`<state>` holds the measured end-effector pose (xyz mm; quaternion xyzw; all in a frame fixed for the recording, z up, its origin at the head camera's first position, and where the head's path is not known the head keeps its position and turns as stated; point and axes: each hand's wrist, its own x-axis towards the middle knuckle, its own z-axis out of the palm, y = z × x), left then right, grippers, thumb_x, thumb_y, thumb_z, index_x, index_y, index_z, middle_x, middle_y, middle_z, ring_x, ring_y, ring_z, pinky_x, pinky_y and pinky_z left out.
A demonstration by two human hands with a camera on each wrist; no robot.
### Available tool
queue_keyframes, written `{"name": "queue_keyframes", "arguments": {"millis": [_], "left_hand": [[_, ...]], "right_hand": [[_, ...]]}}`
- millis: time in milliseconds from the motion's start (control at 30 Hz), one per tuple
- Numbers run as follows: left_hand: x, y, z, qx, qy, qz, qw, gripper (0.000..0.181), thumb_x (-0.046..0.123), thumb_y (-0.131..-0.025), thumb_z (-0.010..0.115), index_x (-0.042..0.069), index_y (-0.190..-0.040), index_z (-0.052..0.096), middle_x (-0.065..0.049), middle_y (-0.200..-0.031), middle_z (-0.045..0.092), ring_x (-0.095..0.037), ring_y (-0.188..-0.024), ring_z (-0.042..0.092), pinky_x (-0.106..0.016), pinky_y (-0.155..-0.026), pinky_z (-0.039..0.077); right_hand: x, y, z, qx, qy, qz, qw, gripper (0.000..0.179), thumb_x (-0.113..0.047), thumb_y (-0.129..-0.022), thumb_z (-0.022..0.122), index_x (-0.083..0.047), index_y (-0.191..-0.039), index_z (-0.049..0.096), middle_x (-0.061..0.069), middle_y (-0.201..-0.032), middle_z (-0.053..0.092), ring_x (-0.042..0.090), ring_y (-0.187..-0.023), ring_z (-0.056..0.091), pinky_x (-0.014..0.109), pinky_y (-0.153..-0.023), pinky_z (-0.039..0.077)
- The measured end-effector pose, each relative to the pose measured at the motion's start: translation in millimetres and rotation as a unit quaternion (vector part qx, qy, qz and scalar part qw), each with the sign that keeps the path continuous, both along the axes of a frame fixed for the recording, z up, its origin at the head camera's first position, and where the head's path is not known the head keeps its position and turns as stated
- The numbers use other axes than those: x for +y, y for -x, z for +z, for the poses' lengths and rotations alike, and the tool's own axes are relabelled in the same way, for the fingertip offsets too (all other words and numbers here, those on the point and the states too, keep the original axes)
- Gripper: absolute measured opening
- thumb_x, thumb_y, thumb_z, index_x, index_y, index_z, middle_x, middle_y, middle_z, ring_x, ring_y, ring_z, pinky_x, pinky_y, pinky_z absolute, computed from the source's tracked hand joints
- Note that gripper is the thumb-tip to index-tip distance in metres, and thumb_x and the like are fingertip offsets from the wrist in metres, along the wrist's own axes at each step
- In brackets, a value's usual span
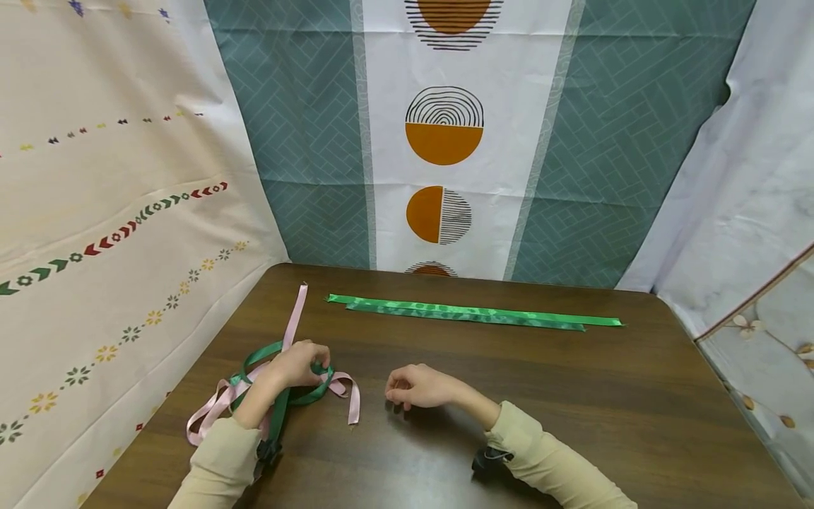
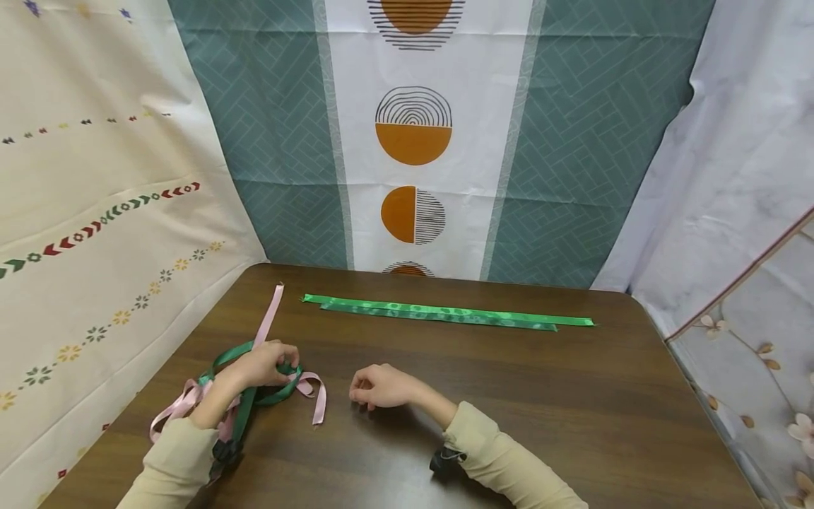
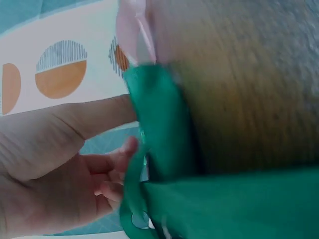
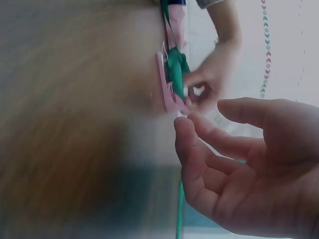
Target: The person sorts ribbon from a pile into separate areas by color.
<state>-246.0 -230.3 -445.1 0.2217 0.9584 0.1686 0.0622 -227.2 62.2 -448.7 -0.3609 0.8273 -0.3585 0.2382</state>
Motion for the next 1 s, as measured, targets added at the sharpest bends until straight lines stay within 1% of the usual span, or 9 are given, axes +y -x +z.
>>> {"name": "queue_keyframes", "arguments": {"millis": [200, 333, 400, 500, 600, 733, 800, 900, 1000], "left_hand": [[7.6, 10.6, -7.4, 0.046, -0.013, 0.013, 0.9988, 0.050, 0.014, -0.071, 0.085, 0.010, -0.110, 0.052, -0.014, -0.095, 0.056, -0.029, -0.089, 0.052, -0.037, -0.067, 0.046], [11.9, 17.6, -13.6, 0.067, 0.010, -0.018, 0.9976, 0.023, 0.017, -0.076, 0.082, 0.019, -0.090, 0.064, -0.006, -0.091, 0.055, -0.025, -0.088, 0.046, -0.034, -0.067, 0.039], [12.0, 19.5, -14.2, 0.073, 0.023, -0.036, 0.9964, 0.018, 0.018, -0.079, 0.079, 0.022, -0.075, 0.061, 0.000, -0.085, 0.054, -0.020, -0.083, 0.043, -0.032, -0.065, 0.032], [13.7, 19.6, -6.5, 0.049, 0.011, -0.052, 0.9974, 0.020, 0.017, -0.086, 0.072, 0.020, -0.073, 0.057, 0.006, -0.080, 0.056, -0.015, -0.078, 0.045, -0.031, -0.065, 0.029], [18.9, 18.5, 6.7, -0.003, -0.059, -0.080, 0.9950, 0.017, 0.013, -0.092, 0.064, 0.015, -0.078, 0.055, 0.005, -0.079, 0.062, -0.011, -0.074, 0.051, -0.030, -0.067, 0.038], [31.4, 15.7, 25.1, -0.083, -0.173, -0.130, 0.9727, 0.011, 0.014, -0.094, 0.063, 0.012, -0.085, 0.056, -0.001, -0.085, 0.066, -0.011, -0.080, 0.061, -0.031, -0.075, 0.048], [37.7, 14.3, 32.7, -0.103, -0.210, -0.152, 0.9604, 0.010, 0.015, -0.093, 0.065, 0.012, -0.088, 0.057, -0.002, -0.087, 0.067, -0.011, -0.085, 0.064, -0.035, -0.079, 0.050], [45.0, 12.9, 41.3, -0.116, -0.255, -0.185, 0.9422, 0.012, 0.014, -0.091, 0.067, 0.008, -0.092, 0.057, -0.003, -0.086, 0.065, -0.012, -0.083, 0.063, -0.035, -0.080, 0.051], [49.5, 11.4, 47.8, -0.129, -0.295, -0.206, 0.9240, 0.018, 0.009, -0.089, 0.069, 0.003, -0.098, 0.055, -0.006, -0.082, 0.063, -0.012, -0.079, 0.060, -0.033, -0.077, 0.051]], "right_hand": [[-19.0, 3.0, -6.3, -0.003, 0.021, -0.019, 0.9996, 0.015, -0.014, -0.096, 0.056, -0.005, -0.099, 0.068, 0.010, -0.082, 0.069, 0.017, -0.066, 0.066, 0.019, -0.059, 0.045], [-25.6, 3.5, -5.8, -0.012, 0.027, -0.028, 0.9992, 0.016, -0.014, -0.096, 0.055, -0.005, -0.098, 0.068, 0.012, -0.082, 0.070, 0.021, -0.066, 0.068, 0.019, -0.059, 0.045], [-26.8, 3.8, -5.5, -0.014, 0.029, -0.034, 0.9989, 0.016, -0.013, -0.096, 0.055, -0.004, -0.096, 0.068, 0.013, -0.083, 0.070, 0.022, -0.066, 0.068, 0.019, -0.058, 0.045], [-26.3, 5.5, -7.4, -0.019, 0.037, -0.053, 0.9977, 0.018, -0.015, -0.096, 0.055, -0.002, -0.097, 0.068, 0.014, -0.084, 0.070, 0.020, -0.065, 0.067, 0.020, -0.057, 0.045], [-25.7, 8.3, -10.3, -0.012, 0.058, -0.081, 0.9949, 0.021, -0.018, -0.097, 0.056, -0.002, -0.105, 0.067, 0.013, -0.087, 0.069, 0.019, -0.070, 0.064, 0.020, -0.058, 0.046], [-26.5, 11.1, -8.6, 0.010, 0.112, -0.094, 0.9893, 0.033, -0.024, -0.098, 0.057, -0.007, -0.125, 0.059, 0.009, -0.108, 0.066, 0.016, -0.090, 0.061, 0.025, -0.075, 0.049], [-26.7, 11.8, -4.9, 0.016, 0.141, -0.088, 0.9859, 0.037, -0.025, -0.097, 0.058, -0.010, -0.131, 0.055, 0.007, -0.118, 0.063, 0.016, -0.100, 0.059, 0.029, -0.084, 0.049], [-24.7, 12.9, 0.9, 0.020, 0.186, -0.077, 0.9793, 0.031, -0.023, -0.097, 0.059, -0.010, -0.126, 0.058, 0.008, -0.118, 0.063, 0.016, -0.102, 0.058, 0.032, -0.089, 0.049], [-19.3, 14.1, 6.1, 0.020, 0.224, -0.068, 0.9719, 0.020, -0.019, -0.097, 0.059, -0.006, -0.110, 0.065, 0.011, -0.104, 0.066, 0.012, -0.092, 0.059, 0.028, -0.084, 0.050]]}}
